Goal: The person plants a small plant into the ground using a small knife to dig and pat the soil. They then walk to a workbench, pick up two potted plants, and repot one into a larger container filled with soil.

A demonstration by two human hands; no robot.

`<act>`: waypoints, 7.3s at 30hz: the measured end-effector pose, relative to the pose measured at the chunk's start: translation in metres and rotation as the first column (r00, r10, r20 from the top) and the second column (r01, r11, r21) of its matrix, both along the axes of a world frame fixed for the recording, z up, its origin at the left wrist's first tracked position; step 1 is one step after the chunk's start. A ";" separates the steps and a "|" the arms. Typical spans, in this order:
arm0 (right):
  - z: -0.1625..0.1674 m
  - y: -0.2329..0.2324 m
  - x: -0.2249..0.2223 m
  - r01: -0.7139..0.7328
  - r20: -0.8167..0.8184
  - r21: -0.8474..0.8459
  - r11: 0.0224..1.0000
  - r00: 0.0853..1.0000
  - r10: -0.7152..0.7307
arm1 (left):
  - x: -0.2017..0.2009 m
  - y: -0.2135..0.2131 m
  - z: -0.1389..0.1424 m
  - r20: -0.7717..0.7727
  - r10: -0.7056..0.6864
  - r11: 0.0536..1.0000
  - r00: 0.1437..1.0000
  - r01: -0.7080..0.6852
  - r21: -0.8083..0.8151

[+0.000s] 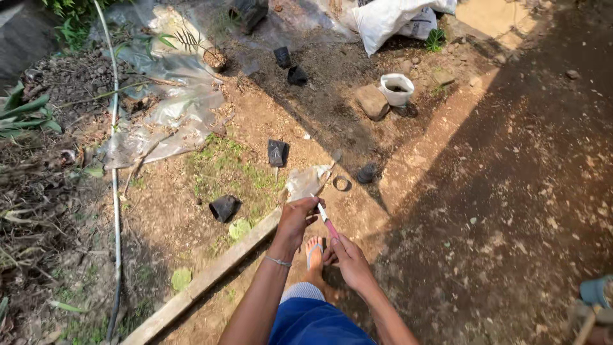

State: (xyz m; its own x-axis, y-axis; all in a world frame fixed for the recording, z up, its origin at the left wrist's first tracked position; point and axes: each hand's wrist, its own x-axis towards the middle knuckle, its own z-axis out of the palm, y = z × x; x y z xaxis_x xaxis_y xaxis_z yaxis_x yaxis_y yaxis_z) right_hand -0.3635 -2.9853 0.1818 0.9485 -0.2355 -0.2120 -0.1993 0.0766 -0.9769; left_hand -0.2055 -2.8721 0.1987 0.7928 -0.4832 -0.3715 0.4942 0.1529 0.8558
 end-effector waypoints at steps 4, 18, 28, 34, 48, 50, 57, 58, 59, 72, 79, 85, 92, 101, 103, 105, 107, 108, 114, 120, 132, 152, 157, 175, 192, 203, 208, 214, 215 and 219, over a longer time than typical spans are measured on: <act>0.011 -0.054 0.071 -0.060 0.004 -0.029 0.998 0.998 0.061 | 0.079 -0.042 0.015 0.045 0.039 0.999 0.998 -0.039 0.009; -0.069 -0.303 0.231 0.334 -0.273 0.163 0.928 0.920 -0.283 | 0.391 -0.101 -0.006 -0.142 0.486 0.857 0.863 -0.502 -0.117; 0.019 -0.445 0.592 0.183 0.189 -0.414 0.892 0.976 -0.112 | 0.590 -0.167 -0.002 -0.164 0.671 0.741 0.724 -0.664 0.098; 0.076 -0.480 0.736 0.228 0.048 -0.463 0.857 0.971 -0.232 | 0.671 -0.201 -0.028 -0.228 0.671 0.740 0.705 -0.656 0.149; -0.088 -0.656 0.848 0.644 -0.057 -0.449 0.619 0.671 -0.739 | 1.087 -0.436 0.054 0.063 0.392 0.908 0.918 -0.397 0.133; -0.084 -0.661 0.887 0.664 -0.350 -0.347 0.662 0.563 -0.748 | 1.128 -0.470 0.062 0.075 0.361 0.926 0.930 -0.367 0.095; -0.007 -0.784 1.138 0.329 -0.235 -0.461 0.824 0.851 -0.470 | 1.226 -0.499 0.047 -0.030 0.499 0.857 0.866 -0.487 0.170; 0.009 -0.812 1.187 0.207 -0.282 -0.563 0.800 0.862 -0.421 | 1.230 -0.491 0.044 -0.101 0.568 0.812 0.817 -0.535 0.233; 0.027 -0.840 1.237 0.173 -0.234 -0.595 0.785 0.897 -0.375 | 1.234 -0.481 0.043 -0.091 0.594 0.793 0.799 -0.563 0.231; 0.138 -0.915 1.624 -0.005 -0.002 -0.462 0.887 1.000 0.005 | 1.341 -0.494 0.035 -0.356 0.811 0.563 0.464 -0.783 0.262; 0.070 -0.861 1.652 -0.157 -0.289 -0.406 0.900 0.957 0.036 | 1.531 -0.509 0.149 -0.147 0.789 0.610 0.596 -0.731 0.306; 0.104 -0.870 1.760 -0.116 -0.182 -0.419 0.900 0.982 0.042 | 1.684 -0.475 0.219 -0.035 0.842 0.539 0.538 -0.835 0.110; 0.174 -0.854 1.927 -0.118 -0.250 -0.265 0.957 0.967 0.049 | 1.813 -0.426 0.208 0.001 0.930 0.364 0.367 -0.925 0.112; 0.308 -0.724 2.186 -0.439 -0.229 -0.440 0.783 0.898 0.375 | 1.965 -0.393 0.148 0.059 0.932 0.315 0.356 -0.883 0.349; 0.316 -0.699 2.229 -0.471 -0.271 -0.471 0.746 0.882 0.385 | 1.996 -0.395 0.115 0.035 0.936 0.317 0.350 -0.882 0.348; 0.306 -0.674 2.269 -0.490 -0.384 -0.511 0.706 0.865 0.322 | 2.023 -0.396 0.076 0.152 0.853 0.368 0.499 -0.782 0.503; 0.281 -0.654 2.300 -0.483 -0.452 -0.427 0.764 0.846 0.282 | 2.052 -0.398 0.030 0.279 0.775 0.347 0.568 -0.750 0.563; 0.267 -0.648 2.310 -0.480 -0.494 -0.385 0.788 0.828 0.264 | 2.065 -0.398 0.007 0.329 0.734 0.309 0.594 -0.724 0.617; 0.135 -0.587 2.368 -0.401 -0.441 -0.133 0.907 0.843 0.308 | 2.165 -0.372 -0.092 0.493 0.589 0.061 0.641 -0.643 0.763; 0.037 -0.496 2.467 -0.286 -0.747 -0.219 0.933 0.664 0.028 | 2.235 -0.315 -0.115 0.414 0.647 -0.062 0.640 -0.497 0.866; -0.061 -0.375 2.575 -0.032 -0.750 0.010 0.999 0.661 0.029 | 2.279 -0.271 -0.153 0.440 0.498 -0.250 0.747 -0.362 0.898; 0.173 -0.593 2.362 0.002 -0.615 -0.051 0.999 0.788 -0.033 | 2.094 -0.230 0.001 -0.035 0.346 0.107 0.938 -0.003 0.994; 0.232 -0.664 2.296 0.123 -0.480 -0.037 0.992 0.868 -0.126 | 2.064 -0.207 0.051 0.224 -0.035 -0.087 0.974 -0.226 0.970; 0.234 -0.760 1.797 0.918 -0.381 -0.121 0.378 0.309 -0.871 | 2.199 -0.415 0.261 0.357 -0.828 0.205 0.432 -0.359 0.911; -0.254 -0.245 1.662 0.804 -0.686 0.167 -0.570 -0.320 -0.653 | 2.120 -0.636 -0.063 0.081 -0.886 0.205 -0.456 -0.230 0.951; -0.258 -0.194 1.693 0.464 -0.635 0.164 -0.871 -0.626 -0.453 | 1.884 -0.830 -0.162 0.207 -0.506 0.213 -0.837 0.112 0.971; -0.248 -0.187 1.685 0.279 -0.615 0.199 -0.939 -0.711 -0.341 | 1.779 -0.868 -0.191 0.480 -0.220 0.107 -0.849 0.468 0.877; -0.287 -0.225 1.661 0.127 -0.617 0.270 -0.955 -0.739 -0.273 | 1.683 -0.943 -0.229 0.651 -0.134 0.115 -0.747 0.641 0.759; -0.294 -0.235 1.659 0.087 -0.616 0.297 -0.951 -0.743 -0.261 | 1.669 -0.959 -0.232 0.552 -0.213 0.076 -0.806 0.549 0.832; -0.313 -0.284 1.643 -0.047 -0.609 0.360 -0.932 -0.768 -0.197 | 1.603 -1.017 -0.233 0.506 -0.031 0.097 -0.862 0.501 0.860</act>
State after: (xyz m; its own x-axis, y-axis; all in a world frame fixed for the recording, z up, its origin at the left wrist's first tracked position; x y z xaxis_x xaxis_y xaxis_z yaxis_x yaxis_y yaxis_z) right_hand 1.2790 -3.2696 -0.1308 -0.5822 -0.0320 -0.8124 0.7733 -0.3303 -0.5411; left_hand 1.3977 -3.8890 -0.0347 -0.8972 -0.4414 0.0108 -0.4146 0.8506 0.3234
